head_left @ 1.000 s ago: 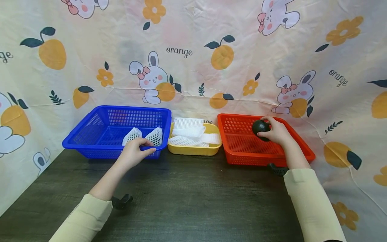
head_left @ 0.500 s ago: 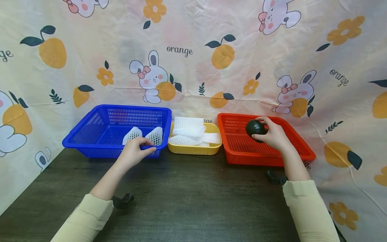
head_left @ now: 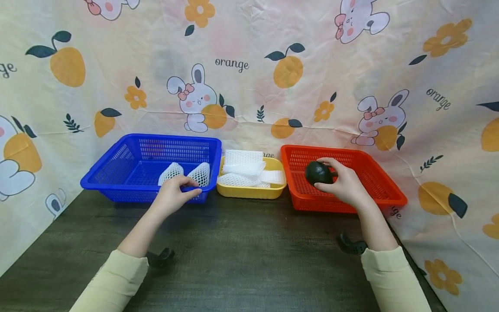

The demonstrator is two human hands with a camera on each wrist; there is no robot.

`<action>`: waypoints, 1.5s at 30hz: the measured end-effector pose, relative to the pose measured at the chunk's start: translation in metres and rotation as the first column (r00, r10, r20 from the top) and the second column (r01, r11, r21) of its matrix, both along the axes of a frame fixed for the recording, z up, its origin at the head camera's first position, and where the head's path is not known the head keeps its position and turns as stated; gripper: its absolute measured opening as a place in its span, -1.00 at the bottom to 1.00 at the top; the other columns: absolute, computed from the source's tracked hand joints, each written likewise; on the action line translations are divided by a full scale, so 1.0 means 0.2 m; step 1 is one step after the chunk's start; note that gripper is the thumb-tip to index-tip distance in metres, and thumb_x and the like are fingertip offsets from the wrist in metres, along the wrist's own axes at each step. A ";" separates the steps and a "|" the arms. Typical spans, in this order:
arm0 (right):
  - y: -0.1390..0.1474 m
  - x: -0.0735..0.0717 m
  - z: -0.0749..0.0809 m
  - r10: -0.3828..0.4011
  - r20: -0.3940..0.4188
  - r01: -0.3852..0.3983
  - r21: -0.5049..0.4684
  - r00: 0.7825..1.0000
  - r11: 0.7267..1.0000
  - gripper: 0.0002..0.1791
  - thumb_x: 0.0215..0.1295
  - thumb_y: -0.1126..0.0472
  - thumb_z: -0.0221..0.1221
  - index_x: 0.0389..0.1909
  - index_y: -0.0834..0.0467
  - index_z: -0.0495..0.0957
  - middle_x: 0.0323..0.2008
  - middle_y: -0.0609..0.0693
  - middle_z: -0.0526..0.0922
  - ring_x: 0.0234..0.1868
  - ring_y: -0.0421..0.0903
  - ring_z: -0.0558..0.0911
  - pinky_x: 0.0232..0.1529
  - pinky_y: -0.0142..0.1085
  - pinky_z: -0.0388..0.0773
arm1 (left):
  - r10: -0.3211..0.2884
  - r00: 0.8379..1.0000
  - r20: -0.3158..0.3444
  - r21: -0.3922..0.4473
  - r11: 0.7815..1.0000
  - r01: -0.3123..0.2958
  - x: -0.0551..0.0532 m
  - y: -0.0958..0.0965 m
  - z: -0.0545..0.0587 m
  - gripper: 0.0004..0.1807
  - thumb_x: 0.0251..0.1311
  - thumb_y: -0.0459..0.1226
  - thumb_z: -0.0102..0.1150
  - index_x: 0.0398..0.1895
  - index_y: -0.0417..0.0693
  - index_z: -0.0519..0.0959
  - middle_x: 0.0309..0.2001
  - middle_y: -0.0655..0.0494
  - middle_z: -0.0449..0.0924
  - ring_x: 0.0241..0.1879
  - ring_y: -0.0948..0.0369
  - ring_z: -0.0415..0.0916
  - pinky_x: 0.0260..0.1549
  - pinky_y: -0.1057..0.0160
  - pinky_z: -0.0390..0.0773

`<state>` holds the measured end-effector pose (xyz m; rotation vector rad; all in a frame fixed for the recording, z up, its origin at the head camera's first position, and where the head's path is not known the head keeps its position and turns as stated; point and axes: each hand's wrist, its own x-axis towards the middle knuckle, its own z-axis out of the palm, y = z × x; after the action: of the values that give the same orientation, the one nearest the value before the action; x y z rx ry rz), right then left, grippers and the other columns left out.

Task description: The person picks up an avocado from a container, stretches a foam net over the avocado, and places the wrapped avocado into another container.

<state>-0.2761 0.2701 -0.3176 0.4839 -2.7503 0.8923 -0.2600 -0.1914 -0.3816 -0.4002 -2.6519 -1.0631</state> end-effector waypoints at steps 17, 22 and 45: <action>-0.16 0.15 -0.13 0.139 -0.048 -0.140 -0.019 0.989 0.990 -0.28 -0.03 0.22 0.46 0.20 -0.07 0.40 0.06 0.05 0.55 -0.10 0.08 0.57 -0.16 0.03 0.55 | 0.010 1.000 0.005 0.018 1.000 -0.010 0.01 0.00 0.00 -0.78 0.15 -0.21 0.33 -0.21 -0.16 0.68 -0.20 -0.04 0.63 -0.14 0.00 0.53 -0.14 -0.06 0.50; -0.20 0.20 -0.15 0.152 -0.043 -0.153 -0.025 0.987 0.988 -0.27 -0.06 0.22 0.48 0.19 -0.11 0.41 0.08 0.02 0.54 -0.08 0.07 0.56 -0.14 0.04 0.55 | 0.012 1.000 0.008 0.019 1.000 -0.012 0.01 -0.01 0.00 -0.77 0.15 -0.20 0.33 -0.21 -0.15 0.68 -0.21 -0.03 0.63 -0.13 0.00 0.53 -0.14 -0.05 0.50; -0.32 0.25 -0.30 0.256 0.039 -0.258 0.046 0.966 0.965 -0.28 -0.06 0.21 0.47 0.18 -0.10 0.42 0.07 -0.11 0.52 -0.07 -0.09 0.52 -0.09 -0.08 0.51 | -0.006 1.000 0.027 0.032 0.999 0.005 0.01 -0.01 0.02 -0.72 0.13 -0.18 0.35 -0.17 -0.17 0.70 -0.23 0.00 0.63 -0.17 0.04 0.53 -0.21 0.01 0.53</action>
<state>-0.2260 0.2054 -0.3781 0.8596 -2.7882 0.8931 -0.2589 -0.1927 -0.3780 -0.3892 -2.6555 -1.1181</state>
